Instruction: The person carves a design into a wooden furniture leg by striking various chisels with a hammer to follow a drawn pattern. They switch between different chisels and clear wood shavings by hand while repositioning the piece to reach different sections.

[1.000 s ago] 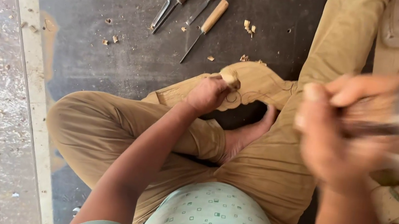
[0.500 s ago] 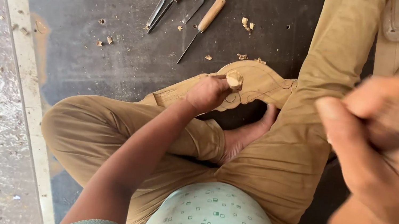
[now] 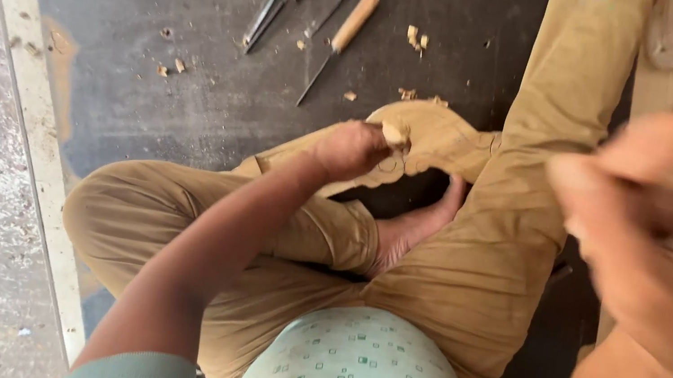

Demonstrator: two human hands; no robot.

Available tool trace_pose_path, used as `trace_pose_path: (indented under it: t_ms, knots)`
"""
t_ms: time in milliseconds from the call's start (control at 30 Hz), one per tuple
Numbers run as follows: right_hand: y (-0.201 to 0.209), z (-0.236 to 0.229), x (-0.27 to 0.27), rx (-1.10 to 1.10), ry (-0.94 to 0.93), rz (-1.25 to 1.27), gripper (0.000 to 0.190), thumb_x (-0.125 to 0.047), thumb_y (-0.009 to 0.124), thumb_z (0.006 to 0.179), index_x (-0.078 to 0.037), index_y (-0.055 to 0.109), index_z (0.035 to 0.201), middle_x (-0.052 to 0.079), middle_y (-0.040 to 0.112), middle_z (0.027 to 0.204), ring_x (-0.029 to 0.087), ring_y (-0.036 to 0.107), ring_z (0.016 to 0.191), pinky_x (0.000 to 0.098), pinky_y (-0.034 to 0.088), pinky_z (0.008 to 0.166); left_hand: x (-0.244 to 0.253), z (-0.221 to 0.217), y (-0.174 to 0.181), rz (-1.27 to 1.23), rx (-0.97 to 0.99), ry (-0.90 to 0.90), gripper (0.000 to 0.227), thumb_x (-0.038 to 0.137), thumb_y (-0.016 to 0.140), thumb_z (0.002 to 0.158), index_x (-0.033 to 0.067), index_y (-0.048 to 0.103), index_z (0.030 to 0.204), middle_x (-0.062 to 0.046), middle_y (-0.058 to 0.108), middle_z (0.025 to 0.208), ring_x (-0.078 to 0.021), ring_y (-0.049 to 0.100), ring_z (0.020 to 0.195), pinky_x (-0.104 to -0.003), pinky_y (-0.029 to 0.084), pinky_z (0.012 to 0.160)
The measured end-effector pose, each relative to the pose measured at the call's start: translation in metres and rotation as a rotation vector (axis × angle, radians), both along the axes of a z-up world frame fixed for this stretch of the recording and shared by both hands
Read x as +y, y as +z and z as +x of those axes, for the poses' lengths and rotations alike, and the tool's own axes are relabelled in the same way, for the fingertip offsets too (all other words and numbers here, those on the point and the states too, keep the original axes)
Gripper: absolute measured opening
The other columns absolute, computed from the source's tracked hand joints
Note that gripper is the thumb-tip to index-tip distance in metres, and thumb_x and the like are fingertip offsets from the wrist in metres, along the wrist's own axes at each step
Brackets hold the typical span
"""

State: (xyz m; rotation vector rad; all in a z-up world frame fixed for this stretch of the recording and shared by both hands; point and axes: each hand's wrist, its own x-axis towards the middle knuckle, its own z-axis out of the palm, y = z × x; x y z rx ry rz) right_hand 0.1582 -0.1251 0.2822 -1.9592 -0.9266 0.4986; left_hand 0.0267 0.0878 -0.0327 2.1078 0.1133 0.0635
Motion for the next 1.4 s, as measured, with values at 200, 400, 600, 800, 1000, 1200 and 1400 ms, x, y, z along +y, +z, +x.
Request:
trace_pose_path:
  t_ms: [200, 400, 600, 800, 1000, 1200, 1400]
  knots:
    - [-0.095, -0.022, 0.029, -0.609, 0.093, -0.266, 0.018, -0.017, 0.070, 0.095, -0.005, 0.059, 0.103, 0.015, 0.065, 0.078, 0.032, 0.065, 0.072, 0.0428, 0.052, 0.067, 0.001, 0.003, -0.003, 0.067, -0.088, -0.078, 0.019, 0.012, 0.069, 0.090, 0.0130, 0.072, 0.108, -0.010, 0.073, 0.105, -0.0357, 0.071, 0.087, -0.045, 0.057, 0.077]
    - [-0.051, -0.011, 0.047, -0.320, 0.094, -0.329, 0.022, -0.022, 0.074, 0.097, -0.004, 0.063, 0.104, 0.012, 0.068, 0.074, 0.023, 0.068, 0.063, 0.0396, 0.052, 0.057, 0.002, 0.001, 0.010, 0.161, -0.011, -0.222, 0.042, 0.002, 0.066, 0.078, 0.0110, 0.068, 0.119, -0.012, 0.071, 0.111, -0.0364, 0.071, 0.089, -0.046, 0.056, 0.075]
    - [-0.016, -0.034, 0.014, 0.148, -0.271, 0.294, 0.012, -0.005, 0.068, 0.096, -0.010, 0.056, 0.097, -0.001, 0.059, 0.075, 0.010, 0.053, 0.061, 0.0248, 0.043, 0.050, 0.011, 0.008, -0.003, -0.082, -0.101, -0.134, 0.026, 0.007, 0.069, 0.087, 0.0116, 0.071, 0.113, -0.010, 0.075, 0.105, -0.0334, 0.072, 0.096, -0.042, 0.058, 0.082]
    - [-0.099, -0.030, 0.056, -0.453, 0.250, -0.567, 0.029, -0.017, 0.079, 0.078, -0.002, 0.062, 0.097, 0.021, 0.070, 0.074, 0.039, 0.070, 0.069, 0.0482, 0.053, 0.061, 0.009, 0.013, -0.011, 0.177, 0.268, -0.231, 0.011, 0.017, 0.073, 0.092, 0.0107, 0.073, 0.101, -0.014, 0.074, 0.103, -0.0333, 0.072, 0.098, -0.042, 0.057, 0.086]
    - [-0.032, -0.013, 0.041, -0.237, 0.072, -0.373, 0.022, -0.018, 0.073, 0.094, -0.007, 0.060, 0.108, 0.011, 0.068, 0.076, 0.023, 0.068, 0.059, 0.0390, 0.051, 0.051, 0.016, 0.019, 0.008, 0.084, -0.031, -0.332, 0.032, 0.000, 0.066, 0.084, 0.0132, 0.070, 0.113, -0.012, 0.073, 0.106, -0.0358, 0.070, 0.096, -0.043, 0.056, 0.081]
    - [-0.035, -0.029, -0.016, 0.429, -0.245, 0.418, 0.014, -0.008, 0.062, 0.110, -0.014, 0.055, 0.100, -0.001, 0.056, 0.075, 0.009, 0.052, 0.061, 0.0291, 0.045, 0.056, 0.023, 0.030, 0.010, -0.180, -0.053, -0.378, 0.027, 0.001, 0.068, 0.089, 0.0114, 0.069, 0.114, -0.010, 0.074, 0.107, -0.0327, 0.071, 0.100, -0.042, 0.056, 0.084]
    - [-0.096, -0.021, 0.037, -0.327, 0.107, -0.494, 0.019, -0.015, 0.075, 0.090, -0.004, 0.064, 0.101, 0.017, 0.067, 0.074, 0.036, 0.067, 0.068, 0.0458, 0.051, 0.058, 0.022, 0.024, 0.008, 0.073, -0.112, -0.466, 0.030, -0.001, 0.069, 0.084, 0.0079, 0.069, 0.113, -0.015, 0.073, 0.115, -0.0344, 0.070, 0.104, -0.043, 0.055, 0.088]
